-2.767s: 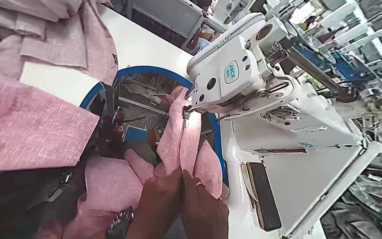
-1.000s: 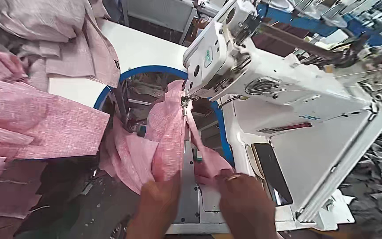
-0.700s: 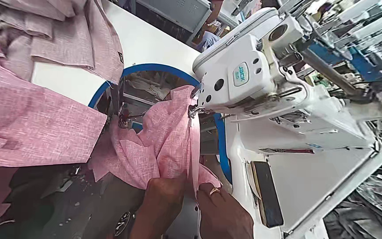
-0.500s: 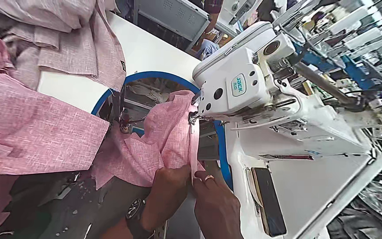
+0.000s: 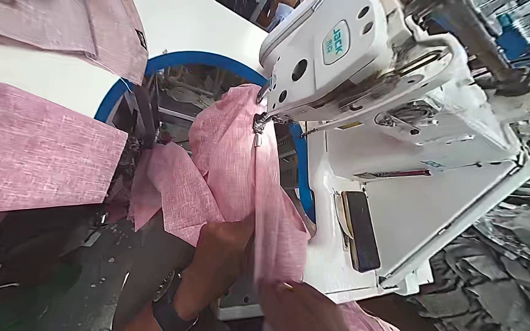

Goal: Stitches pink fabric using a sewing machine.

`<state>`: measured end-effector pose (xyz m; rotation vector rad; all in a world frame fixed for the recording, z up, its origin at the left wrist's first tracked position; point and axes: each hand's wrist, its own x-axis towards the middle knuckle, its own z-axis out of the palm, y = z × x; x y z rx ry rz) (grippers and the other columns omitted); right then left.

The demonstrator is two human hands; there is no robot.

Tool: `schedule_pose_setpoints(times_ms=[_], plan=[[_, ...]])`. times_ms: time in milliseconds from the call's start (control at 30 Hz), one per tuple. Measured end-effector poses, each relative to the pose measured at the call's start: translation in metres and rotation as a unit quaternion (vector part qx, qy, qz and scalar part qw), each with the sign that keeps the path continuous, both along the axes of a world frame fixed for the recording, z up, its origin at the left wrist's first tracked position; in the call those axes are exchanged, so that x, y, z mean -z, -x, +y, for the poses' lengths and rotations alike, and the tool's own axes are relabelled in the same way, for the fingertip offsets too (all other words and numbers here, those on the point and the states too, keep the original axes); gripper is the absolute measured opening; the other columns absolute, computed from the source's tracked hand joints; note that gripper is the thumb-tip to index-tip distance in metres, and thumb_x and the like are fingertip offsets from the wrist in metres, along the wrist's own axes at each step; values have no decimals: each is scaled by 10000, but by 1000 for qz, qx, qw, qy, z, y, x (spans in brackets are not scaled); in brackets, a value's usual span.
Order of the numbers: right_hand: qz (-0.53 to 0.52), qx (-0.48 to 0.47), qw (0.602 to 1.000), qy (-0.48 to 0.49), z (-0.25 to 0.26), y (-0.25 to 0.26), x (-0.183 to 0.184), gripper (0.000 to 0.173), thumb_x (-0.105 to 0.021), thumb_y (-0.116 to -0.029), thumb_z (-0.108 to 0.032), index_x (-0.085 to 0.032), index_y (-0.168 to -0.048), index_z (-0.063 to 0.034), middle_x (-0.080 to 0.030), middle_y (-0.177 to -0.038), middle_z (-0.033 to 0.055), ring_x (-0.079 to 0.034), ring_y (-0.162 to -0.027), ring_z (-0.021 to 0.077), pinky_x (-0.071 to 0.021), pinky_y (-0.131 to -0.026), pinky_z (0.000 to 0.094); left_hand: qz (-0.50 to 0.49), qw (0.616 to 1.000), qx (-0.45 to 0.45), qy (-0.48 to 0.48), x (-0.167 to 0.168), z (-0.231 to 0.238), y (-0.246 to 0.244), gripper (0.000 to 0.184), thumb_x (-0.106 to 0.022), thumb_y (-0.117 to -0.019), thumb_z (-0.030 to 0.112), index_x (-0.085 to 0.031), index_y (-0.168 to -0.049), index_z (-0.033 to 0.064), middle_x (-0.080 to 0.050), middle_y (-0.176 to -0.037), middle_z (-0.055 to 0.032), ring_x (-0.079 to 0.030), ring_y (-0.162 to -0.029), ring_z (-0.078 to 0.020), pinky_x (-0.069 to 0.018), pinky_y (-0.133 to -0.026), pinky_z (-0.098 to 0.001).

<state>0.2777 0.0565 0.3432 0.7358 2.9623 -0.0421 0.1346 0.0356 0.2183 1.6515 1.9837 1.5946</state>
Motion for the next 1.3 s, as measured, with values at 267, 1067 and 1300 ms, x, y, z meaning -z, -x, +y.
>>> schedule_pose_setpoints(times_ms=[267, 1067, 1300], plan=[[16, 20, 1000, 1, 35, 24, -1, 126, -616, -871, -11, -736, -840, -31, -680, -717, 113, -686, -618, 247, -539, -516, 352, -63, 997, 31, 7, 5, 23, 22, 295, -506, -998, 175, -759, -954, 30, -518, -491, -22, -502, -394, -156, -388, -394, -315], [483, 220, 838, 125, 125, -8, 25, 196, -449, -980, 7, -599, -1105, 9, -674, -960, -40, -657, -870, -22, -560, -800, 146, -92, 995, -8, 27, 1, 44, 24, 303, -505, -983, 166, -772, -993, 23, -558, -524, -36, -529, -430, -168, -426, -433, -345], [264, 115, 918, -272, 127, -14, 12, 279, -597, -953, -169, -766, -1071, 19, -703, -713, 155, -636, -540, 249, -436, -457, 371, -71, 997, -13, 27, 3, 45, 24, 321, -501, -984, 182, -774, -1027, 18, -578, -540, -29, -532, -438, -145, -428, -441, -321]])
